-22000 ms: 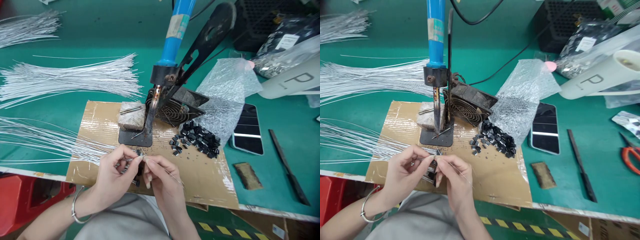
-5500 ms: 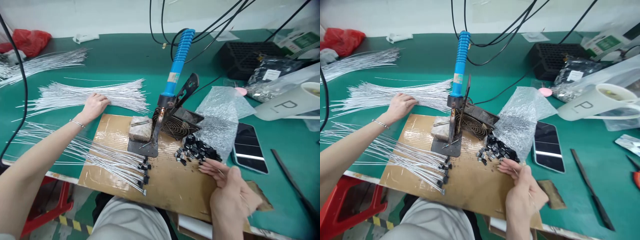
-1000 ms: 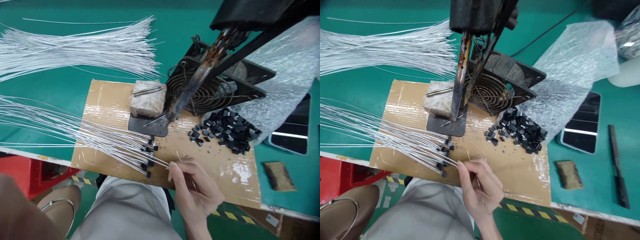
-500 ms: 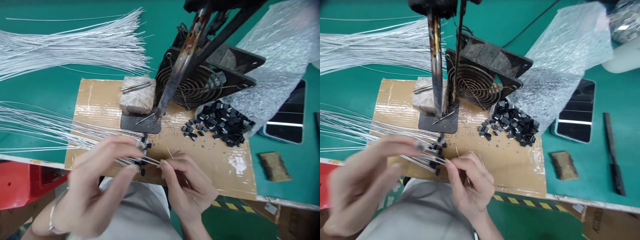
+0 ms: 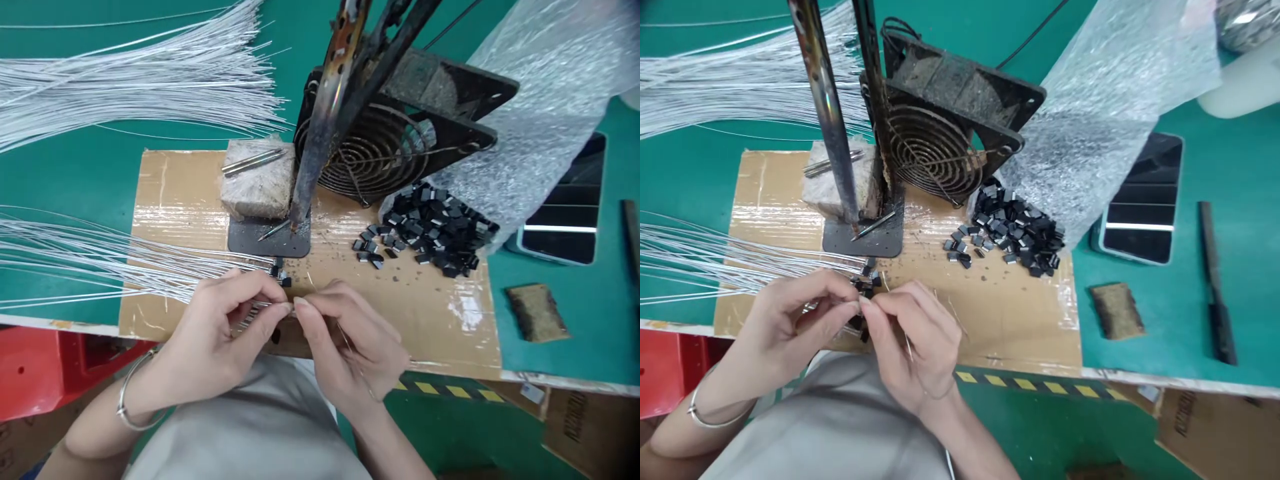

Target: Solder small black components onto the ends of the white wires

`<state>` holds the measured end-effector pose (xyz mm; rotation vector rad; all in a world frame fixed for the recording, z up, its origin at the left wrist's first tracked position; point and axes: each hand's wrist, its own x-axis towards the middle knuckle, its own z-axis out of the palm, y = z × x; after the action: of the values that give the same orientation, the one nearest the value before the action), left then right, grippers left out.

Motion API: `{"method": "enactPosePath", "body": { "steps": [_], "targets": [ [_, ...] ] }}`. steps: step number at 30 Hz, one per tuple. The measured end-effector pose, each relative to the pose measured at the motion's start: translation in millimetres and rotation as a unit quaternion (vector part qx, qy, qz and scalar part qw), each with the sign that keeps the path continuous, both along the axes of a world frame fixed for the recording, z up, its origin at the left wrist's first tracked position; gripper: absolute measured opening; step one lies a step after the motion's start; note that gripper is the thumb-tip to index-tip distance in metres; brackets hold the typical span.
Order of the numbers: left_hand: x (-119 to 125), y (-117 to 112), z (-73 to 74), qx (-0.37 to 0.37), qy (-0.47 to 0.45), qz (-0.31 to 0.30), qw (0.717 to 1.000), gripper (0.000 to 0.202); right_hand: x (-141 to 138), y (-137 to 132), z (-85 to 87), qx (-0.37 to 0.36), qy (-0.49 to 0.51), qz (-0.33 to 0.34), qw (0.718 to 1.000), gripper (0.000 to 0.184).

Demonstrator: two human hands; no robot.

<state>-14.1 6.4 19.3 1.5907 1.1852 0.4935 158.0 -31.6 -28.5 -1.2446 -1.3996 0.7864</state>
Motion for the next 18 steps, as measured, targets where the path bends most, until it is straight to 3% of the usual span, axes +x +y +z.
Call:
{"method": "enactPosePath", "body": {
  "steps": [4,7,11,15,18],
  "targets": [
    [5.1,2.3,1.8,-0.032,-0.038,0.035,0.998,0.017,1.5,-0.5,1.3,-0.008,0.007,0.013,1.000,0.016],
    [5.1,2.9,3.1,-0.020,-0.029,0.065,0.997,0.016,13.7,-0.1,2.3,-0.054,0.069,-0.046,0.995,0.021],
    [2.1,3.5,2.3,-0.010,-0.019,0.109,0.994,0.014,40.9,3.2,2.1,-0.081,0.245,-0.093,0.962,0.058],
    [3.4,5.0,1.5,-0.017,-0.025,0.121,0.992,0.011,50.9,3.2,-0.1,-0.052,0.257,-0.196,0.945,0.033],
    [5.8,5.2,1.6,-0.020,-0.019,0.120,0.992,0.011,43.6,-1.6,-2.6,-0.042,0.224,-0.225,0.947,0.042]
  ]
}}
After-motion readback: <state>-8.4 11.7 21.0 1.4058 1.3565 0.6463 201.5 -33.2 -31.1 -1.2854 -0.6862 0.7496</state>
